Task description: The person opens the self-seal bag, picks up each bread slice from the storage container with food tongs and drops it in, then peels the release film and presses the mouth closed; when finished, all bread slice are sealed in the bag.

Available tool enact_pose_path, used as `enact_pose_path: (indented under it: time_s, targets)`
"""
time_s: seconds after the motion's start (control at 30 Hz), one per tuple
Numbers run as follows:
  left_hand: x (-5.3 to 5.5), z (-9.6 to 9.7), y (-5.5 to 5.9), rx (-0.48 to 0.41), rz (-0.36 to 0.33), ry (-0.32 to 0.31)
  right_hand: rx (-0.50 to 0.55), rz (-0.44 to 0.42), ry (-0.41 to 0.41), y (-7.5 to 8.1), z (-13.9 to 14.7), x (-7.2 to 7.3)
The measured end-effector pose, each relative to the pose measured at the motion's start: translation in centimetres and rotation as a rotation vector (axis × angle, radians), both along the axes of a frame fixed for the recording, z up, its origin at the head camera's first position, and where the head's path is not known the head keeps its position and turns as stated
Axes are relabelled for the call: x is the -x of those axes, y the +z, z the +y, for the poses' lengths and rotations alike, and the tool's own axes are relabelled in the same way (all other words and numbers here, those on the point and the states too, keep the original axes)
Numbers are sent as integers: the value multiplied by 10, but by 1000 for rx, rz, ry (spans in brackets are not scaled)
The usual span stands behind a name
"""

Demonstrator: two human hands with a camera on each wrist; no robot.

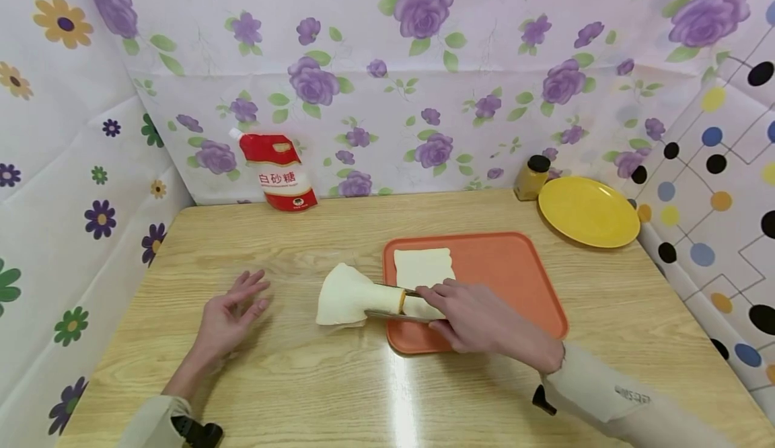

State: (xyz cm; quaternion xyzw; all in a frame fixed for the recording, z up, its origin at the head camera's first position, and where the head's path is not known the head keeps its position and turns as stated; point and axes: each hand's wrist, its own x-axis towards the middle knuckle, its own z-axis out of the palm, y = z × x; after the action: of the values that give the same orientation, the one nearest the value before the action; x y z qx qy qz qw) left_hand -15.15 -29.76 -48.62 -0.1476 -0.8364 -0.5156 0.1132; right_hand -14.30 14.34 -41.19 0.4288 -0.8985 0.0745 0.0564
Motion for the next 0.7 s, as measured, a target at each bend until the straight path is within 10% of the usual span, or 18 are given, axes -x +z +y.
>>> enact_pose_path:
  time_s: [0.7]
  targets:
    - [-3,6,6,26,-15,4,-150,67,125,-5,-72,41]
